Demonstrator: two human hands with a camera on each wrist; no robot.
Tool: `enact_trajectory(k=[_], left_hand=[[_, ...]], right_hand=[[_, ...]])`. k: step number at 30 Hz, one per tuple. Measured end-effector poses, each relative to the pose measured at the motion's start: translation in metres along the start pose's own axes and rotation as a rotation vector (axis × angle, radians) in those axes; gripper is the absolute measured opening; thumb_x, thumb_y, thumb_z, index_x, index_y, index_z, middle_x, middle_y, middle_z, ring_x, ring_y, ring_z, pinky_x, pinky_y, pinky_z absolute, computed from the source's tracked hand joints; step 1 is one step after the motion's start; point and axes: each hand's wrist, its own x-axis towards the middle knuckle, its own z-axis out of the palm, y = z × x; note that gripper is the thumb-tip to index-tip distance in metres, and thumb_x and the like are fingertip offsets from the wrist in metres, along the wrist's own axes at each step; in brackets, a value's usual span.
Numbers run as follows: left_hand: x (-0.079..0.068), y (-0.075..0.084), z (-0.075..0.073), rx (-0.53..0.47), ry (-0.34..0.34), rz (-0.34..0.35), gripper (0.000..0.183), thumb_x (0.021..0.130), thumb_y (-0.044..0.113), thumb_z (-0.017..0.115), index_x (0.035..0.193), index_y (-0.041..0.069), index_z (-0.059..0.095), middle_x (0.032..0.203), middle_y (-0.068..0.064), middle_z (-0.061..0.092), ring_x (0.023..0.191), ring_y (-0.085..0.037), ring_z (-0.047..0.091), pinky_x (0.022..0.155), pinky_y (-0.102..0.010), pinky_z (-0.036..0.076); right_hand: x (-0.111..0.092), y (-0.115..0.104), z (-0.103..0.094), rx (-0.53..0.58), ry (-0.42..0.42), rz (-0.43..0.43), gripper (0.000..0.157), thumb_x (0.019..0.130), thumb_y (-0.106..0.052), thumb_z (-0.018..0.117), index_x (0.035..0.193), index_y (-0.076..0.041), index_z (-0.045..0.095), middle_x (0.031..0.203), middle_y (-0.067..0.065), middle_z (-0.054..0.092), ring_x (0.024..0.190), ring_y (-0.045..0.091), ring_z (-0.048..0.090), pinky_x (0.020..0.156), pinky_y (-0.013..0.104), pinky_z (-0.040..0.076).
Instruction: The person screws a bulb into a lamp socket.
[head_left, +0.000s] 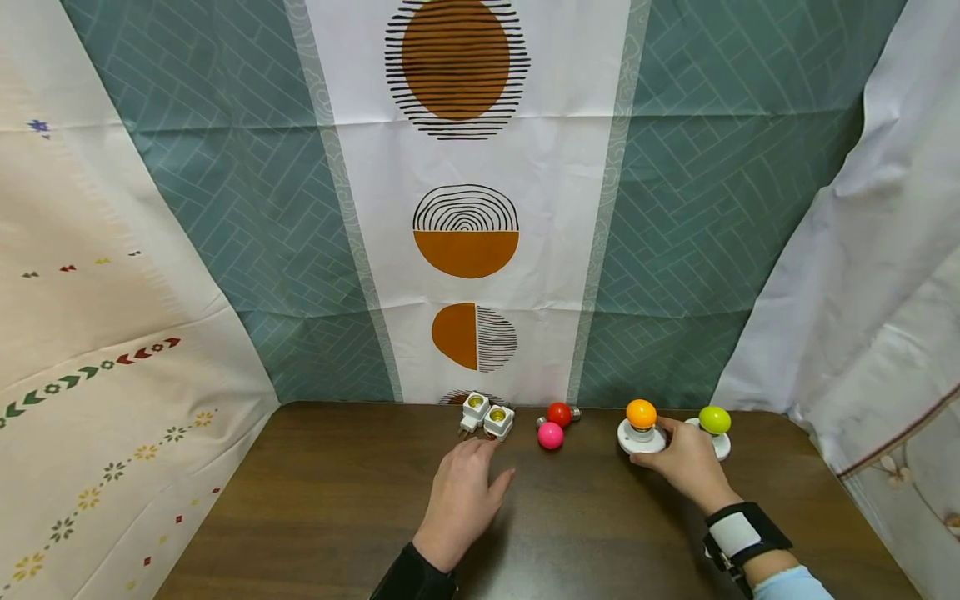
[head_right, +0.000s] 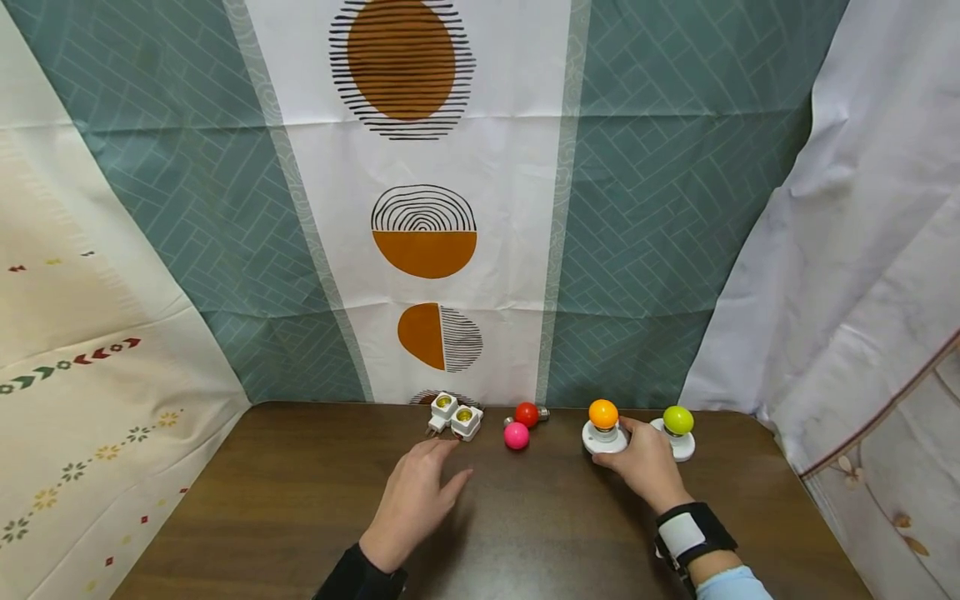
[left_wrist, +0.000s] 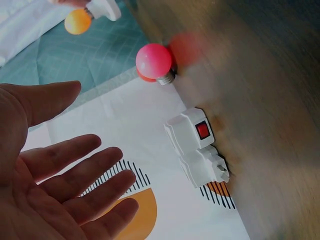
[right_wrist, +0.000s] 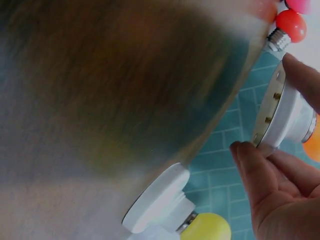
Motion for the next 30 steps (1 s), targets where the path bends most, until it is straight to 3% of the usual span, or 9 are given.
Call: enact_trajectory(k=[3,12,20,30], left_hand=[[-0.001,0.0,0.0,-0.003,-0.023,-0.007,0.042,0.08,0.036,0.071,0.111,0.008,0.064,0.105,-0.001,0.062,0.099,-0.017,0.055,0.087,-0.037,0.043],[-0.002,-0.001,0.002,-0.004,0.001,0.018,0.047,0.08,0.037,0.071,0.116,0.009,0.061,0.111,-0.001,0.06,0.105,-0.018,0.053,0.088,-0.037,0.042],[-0.003,-0.001,0.004,0.007,-0.045,0.004,0.051,0.08,0.039,0.07,0.119,0.007,0.06,0.114,-0.002,0.059,0.107,-0.019,0.052,0.089,-0.038,0.042],[-0.005,-0.002,0.006,0.029,-0.047,0.018,0.051,0.08,0.039,0.07,0.117,0.006,0.06,0.114,-0.003,0.059,0.108,-0.02,0.052,0.09,-0.039,0.041]], right_hand=[[0.001,0.004,0.001,-0.025,0.02,0.014,0.076,0.062,-0.035,0.084,0.117,0.009,0.056,0.109,0.022,0.06,0.095,0.032,0.058,0.079,0.048,0.046],[0.005,0.011,0.002,-0.054,0.036,0.021,0.074,0.061,-0.037,0.084,0.113,0.01,0.058,0.105,0.023,0.061,0.091,0.031,0.059,0.078,0.048,0.046],[0.006,0.016,0.004,-0.085,-0.004,0.048,0.073,0.062,-0.039,0.083,0.11,0.01,0.058,0.103,0.023,0.061,0.087,0.029,0.059,0.076,0.048,0.046],[0.007,0.021,0.007,-0.125,-0.039,0.095,0.069,0.061,-0.042,0.083,0.103,0.008,0.06,0.094,0.02,0.063,0.072,0.022,0.055,0.068,0.044,0.047]])
